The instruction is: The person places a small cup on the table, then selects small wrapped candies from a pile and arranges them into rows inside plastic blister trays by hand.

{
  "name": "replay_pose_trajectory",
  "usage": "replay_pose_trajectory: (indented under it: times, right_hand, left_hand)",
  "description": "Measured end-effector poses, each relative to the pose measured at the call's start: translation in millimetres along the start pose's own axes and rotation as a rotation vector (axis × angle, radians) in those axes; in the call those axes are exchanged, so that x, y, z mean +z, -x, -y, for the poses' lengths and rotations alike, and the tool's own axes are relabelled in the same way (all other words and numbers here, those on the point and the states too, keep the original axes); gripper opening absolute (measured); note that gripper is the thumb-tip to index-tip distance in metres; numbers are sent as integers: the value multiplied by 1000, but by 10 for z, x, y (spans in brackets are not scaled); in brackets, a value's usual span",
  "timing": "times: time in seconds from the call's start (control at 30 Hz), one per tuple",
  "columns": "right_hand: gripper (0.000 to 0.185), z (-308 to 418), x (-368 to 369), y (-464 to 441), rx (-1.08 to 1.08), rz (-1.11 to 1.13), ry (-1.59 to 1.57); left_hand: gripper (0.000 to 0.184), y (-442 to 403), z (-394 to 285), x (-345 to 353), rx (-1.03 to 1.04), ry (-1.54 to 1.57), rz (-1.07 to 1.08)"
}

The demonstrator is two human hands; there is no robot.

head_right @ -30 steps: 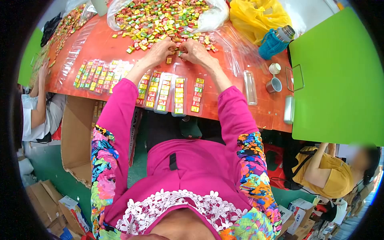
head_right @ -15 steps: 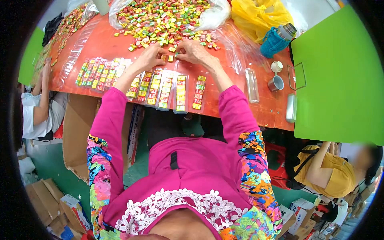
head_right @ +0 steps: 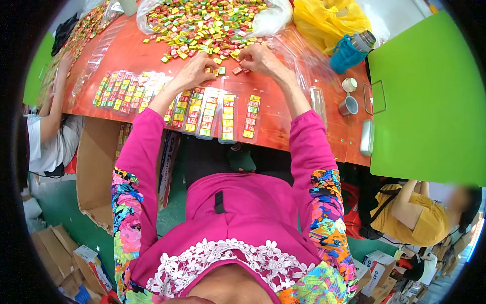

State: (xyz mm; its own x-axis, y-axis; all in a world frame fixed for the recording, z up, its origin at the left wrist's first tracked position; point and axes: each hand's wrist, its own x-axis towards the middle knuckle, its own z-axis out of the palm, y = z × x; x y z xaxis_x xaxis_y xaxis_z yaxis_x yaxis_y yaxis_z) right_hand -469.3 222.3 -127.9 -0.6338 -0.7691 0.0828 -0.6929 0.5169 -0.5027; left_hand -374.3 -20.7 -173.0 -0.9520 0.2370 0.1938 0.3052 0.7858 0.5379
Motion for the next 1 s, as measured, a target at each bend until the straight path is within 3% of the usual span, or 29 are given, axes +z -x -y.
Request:
replay_pose_trajectory:
  times: [0.07,0.3,0.4,0.57,1.0]
  right_hand:
    - [21,-42,112,27,-181,-25,102]
    - [23,-77,327,4,-220,-107,129]
    - [21,-120,168,25,-76,-146,78]
    - [19,-260,131,152,-93,-63,124]
    - [26,-149,169,158,-38,-31,126]
  left_hand:
    - [26,7,40,16,-8,21,-10]
    - [29,45,125,15,12,-43,-49]
    - [29,51,122,15,20,-37,-51]
    - [26,19,94,6,-30,-1,-14]
    - [31,-87,35,219,85,9,-107]
